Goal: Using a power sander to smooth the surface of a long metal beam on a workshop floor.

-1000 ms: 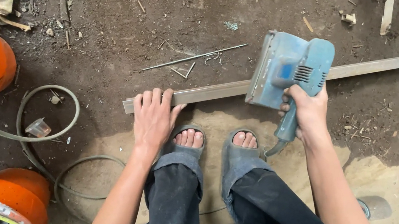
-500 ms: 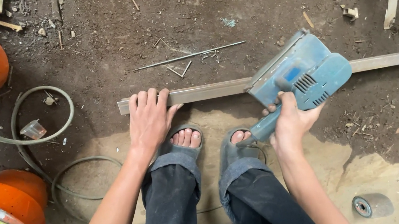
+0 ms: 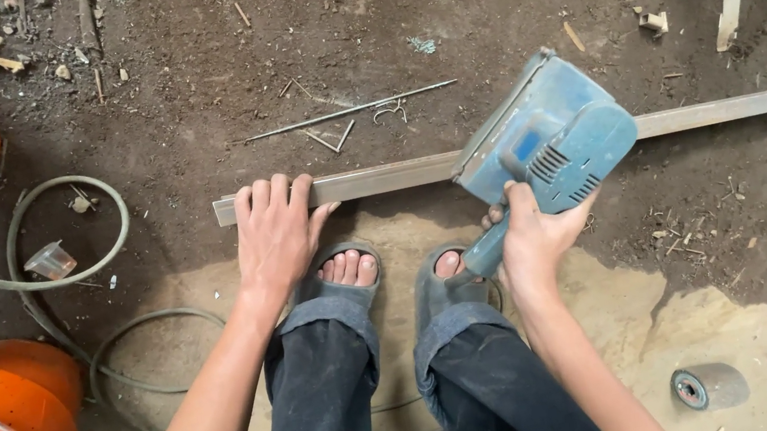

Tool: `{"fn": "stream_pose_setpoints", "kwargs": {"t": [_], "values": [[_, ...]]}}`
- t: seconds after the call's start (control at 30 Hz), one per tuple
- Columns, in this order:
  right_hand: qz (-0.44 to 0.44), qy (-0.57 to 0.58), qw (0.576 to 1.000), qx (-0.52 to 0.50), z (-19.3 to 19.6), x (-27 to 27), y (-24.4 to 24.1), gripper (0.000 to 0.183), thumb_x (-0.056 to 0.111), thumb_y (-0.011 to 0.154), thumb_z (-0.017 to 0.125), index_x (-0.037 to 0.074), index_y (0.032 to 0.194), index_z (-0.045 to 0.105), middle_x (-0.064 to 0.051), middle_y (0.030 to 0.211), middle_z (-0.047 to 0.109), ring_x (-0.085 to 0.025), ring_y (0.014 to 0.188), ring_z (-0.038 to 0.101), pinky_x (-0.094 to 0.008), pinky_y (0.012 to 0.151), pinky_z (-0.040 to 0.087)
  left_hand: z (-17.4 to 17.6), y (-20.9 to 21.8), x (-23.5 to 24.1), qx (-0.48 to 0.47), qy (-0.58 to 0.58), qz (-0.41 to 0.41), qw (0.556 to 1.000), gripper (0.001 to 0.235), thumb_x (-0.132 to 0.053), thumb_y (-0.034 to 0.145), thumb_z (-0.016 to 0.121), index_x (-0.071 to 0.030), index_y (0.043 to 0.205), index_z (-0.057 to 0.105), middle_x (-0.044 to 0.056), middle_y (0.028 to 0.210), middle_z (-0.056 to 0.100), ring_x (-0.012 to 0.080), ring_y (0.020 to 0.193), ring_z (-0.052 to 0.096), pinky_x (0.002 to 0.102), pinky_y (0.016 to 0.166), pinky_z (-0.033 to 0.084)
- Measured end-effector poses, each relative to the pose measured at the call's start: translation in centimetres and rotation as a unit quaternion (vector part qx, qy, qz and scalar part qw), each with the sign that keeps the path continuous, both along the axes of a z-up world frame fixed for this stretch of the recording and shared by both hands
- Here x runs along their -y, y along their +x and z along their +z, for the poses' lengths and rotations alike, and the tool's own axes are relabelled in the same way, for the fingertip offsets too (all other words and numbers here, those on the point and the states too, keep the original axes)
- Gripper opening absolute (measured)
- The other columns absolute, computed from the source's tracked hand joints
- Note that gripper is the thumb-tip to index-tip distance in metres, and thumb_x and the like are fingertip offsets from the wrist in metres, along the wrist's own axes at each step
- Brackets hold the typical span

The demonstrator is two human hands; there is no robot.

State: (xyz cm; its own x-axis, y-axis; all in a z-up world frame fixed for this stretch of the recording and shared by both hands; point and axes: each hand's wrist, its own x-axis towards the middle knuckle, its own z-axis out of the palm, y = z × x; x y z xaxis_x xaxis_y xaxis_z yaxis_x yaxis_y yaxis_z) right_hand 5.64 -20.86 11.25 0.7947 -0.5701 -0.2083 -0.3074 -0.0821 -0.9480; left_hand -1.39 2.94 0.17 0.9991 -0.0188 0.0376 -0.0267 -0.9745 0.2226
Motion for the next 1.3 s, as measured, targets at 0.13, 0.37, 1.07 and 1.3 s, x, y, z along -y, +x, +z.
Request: {"fn": "stream_pose_setpoints", "kwargs": {"t": [0.13, 0.37, 1.07, 1.3], "values": [[0.005, -0.034, 0.999, 0.02, -1.8, 1.2, -0.5, 0.08, -0.008, 0.083, 0.064, 0.025, 0.151, 0.038, -0.018, 0.1, 0.068, -0.016, 0.049, 0.059, -0.032, 0.046, 0.054, 0.1, 0.0, -0.1, 0.006, -0.001, -0.001, 1.0, 0.044, -0.055, 0.097, 0.059, -0.017, 0.119, 0.062, 0.003, 0.092, 0.056, 0.0233, 0.093, 0.057, 0.041, 0.099, 0.042], [0.037, -0.05, 0.998, 0.02, -2.1, 2.1, -0.9, 0.083, -0.008, 0.085, 0.064, 0.022, 0.156, 0.033, -0.018, 0.11, 0.065, -0.017, 0.055, 0.062, -0.032, 0.05, 0.057, -0.3, -0.1, -0.1, 0.01, 0.005, -0.002, 1.0, 0.044, -0.056, 0.096, 0.061, -0.017, 0.118, 0.062, 0.004, 0.092, 0.056, 0.0236, 0.093, 0.057, 0.041, 0.098, 0.043], [0.083, -0.074, 0.993, 0.038, -2.9, 2.7, -0.6, 0.091, -0.009, 0.085, 0.067, 0.021, 0.161, 0.028, -0.017, 0.141, 0.059, -0.017, 0.073, 0.063, -0.036, 0.062, 0.062, -0.2, 0.1, 0.1, 0.006, -0.002, -0.002, 1.0, 0.044, -0.055, 0.095, 0.062, -0.017, 0.119, 0.063, 0.004, 0.091, 0.056, 0.0242, 0.092, 0.058, 0.042, 0.097, 0.042], [0.096, -0.045, 0.993, 0.049, -3.8, 3.6, 0.0, 0.087, -0.01, 0.085, 0.065, 0.023, 0.157, 0.031, -0.016, 0.125, 0.065, -0.017, 0.06, 0.062, -0.034, 0.051, 0.057, 0.0, -0.1, -0.1, 0.008, 0.005, -0.005, 1.0, 0.043, -0.054, 0.098, 0.059, -0.017, 0.12, 0.062, 0.004, 0.091, 0.056, 0.0241, 0.092, 0.058, 0.042, 0.097, 0.042]]}}
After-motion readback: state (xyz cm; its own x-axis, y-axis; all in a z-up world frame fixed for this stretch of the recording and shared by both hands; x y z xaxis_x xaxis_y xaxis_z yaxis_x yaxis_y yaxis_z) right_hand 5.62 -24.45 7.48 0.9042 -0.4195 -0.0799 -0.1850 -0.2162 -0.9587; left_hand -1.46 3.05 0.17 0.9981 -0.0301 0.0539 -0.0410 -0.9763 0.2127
